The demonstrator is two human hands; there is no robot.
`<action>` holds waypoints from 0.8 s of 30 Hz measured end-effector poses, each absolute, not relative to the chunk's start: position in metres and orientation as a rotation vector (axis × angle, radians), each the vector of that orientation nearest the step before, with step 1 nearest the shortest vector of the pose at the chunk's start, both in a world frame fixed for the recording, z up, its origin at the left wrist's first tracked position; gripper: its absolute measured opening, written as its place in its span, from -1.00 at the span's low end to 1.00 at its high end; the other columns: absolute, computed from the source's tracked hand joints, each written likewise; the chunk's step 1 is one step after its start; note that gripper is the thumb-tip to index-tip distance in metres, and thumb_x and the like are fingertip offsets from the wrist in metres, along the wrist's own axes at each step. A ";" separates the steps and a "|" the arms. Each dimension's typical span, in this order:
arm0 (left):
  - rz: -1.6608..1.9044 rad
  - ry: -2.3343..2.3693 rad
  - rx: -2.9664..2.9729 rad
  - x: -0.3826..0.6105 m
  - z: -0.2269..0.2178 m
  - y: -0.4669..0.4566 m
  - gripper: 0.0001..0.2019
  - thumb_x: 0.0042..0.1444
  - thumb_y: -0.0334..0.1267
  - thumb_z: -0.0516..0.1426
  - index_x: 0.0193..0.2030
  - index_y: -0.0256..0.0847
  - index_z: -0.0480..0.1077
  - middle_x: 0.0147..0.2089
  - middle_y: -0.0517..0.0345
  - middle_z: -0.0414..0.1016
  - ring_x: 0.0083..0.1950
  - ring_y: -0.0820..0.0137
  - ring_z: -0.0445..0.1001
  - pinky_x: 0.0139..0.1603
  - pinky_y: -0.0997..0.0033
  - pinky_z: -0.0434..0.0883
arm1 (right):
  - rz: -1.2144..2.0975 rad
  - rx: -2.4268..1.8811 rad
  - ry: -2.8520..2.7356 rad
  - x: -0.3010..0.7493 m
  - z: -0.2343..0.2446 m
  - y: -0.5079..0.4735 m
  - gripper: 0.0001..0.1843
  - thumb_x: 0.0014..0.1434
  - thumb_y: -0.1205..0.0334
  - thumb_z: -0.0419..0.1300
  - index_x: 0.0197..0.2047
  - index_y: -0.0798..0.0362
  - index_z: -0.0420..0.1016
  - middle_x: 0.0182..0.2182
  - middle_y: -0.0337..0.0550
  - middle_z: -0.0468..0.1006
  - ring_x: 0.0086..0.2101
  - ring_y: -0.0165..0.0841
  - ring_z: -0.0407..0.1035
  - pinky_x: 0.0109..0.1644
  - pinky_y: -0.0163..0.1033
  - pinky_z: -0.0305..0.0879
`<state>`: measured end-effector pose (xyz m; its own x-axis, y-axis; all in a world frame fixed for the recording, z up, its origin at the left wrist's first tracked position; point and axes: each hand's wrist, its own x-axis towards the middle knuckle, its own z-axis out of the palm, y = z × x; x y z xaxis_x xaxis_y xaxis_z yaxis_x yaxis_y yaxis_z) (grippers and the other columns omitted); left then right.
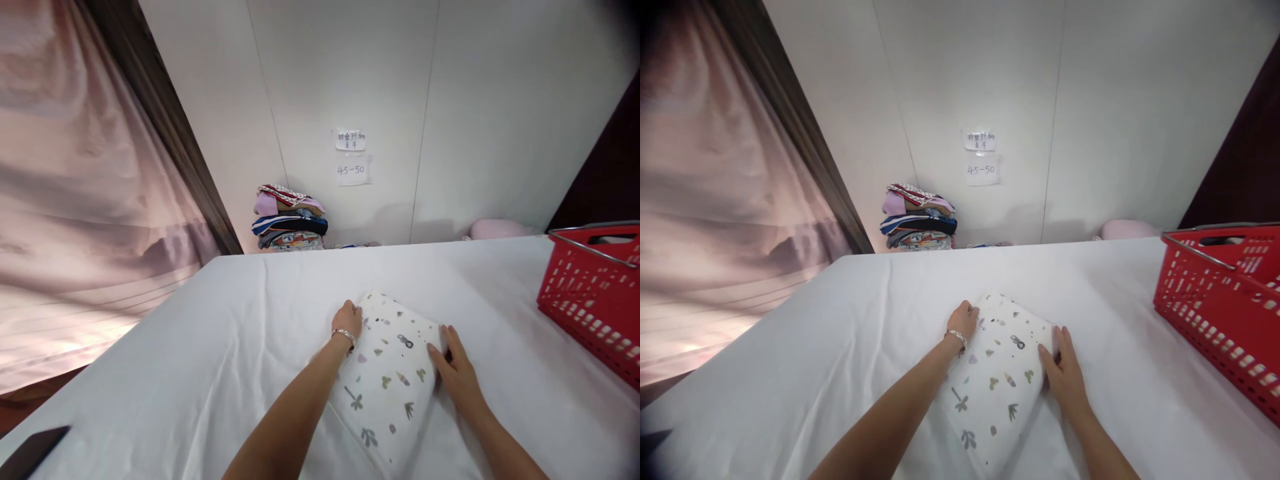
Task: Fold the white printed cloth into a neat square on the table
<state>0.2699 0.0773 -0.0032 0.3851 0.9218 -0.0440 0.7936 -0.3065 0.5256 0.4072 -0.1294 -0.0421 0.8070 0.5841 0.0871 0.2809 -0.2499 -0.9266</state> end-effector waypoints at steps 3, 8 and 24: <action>0.354 1.441 2.214 0.275 0.001 0.081 -0.77 0.12 -0.07 0.00 -0.32 -0.18 0.32 -0.21 0.02 0.46 -0.16 0.27 0.42 -0.23 0.37 0.29 | 0.329 -1.851 -0.645 0.408 -0.042 -0.129 -0.25 0.04 -0.11 0.10 0.27 -0.09 0.06 0.30 -0.26 -0.10 0.24 -0.18 -0.13 0.31 -0.04 -0.18; 0.368 1.338 2.349 0.300 0.004 0.086 -0.66 0.05 0.03 0.05 -0.23 -0.23 0.36 -0.06 -0.06 0.37 -0.01 0.19 0.34 -0.08 0.30 0.28 | 0.332 -1.871 -0.665 0.407 -0.041 -0.129 -0.27 0.06 -0.10 0.09 0.27 -0.11 0.05 0.30 -0.28 -0.10 0.24 -0.19 -0.14 0.29 -0.04 -0.13; 0.477 1.446 1.973 0.322 -0.009 0.105 -0.80 0.11 -0.15 0.01 -0.37 -0.20 0.35 -0.31 0.07 0.50 -0.30 0.36 0.42 -0.31 0.42 0.27 | 0.348 -1.829 -0.638 0.405 -0.037 -0.128 -0.25 0.05 -0.10 0.11 0.27 -0.09 0.04 0.29 -0.28 -0.07 0.24 -0.20 -0.13 0.30 -0.04 -0.17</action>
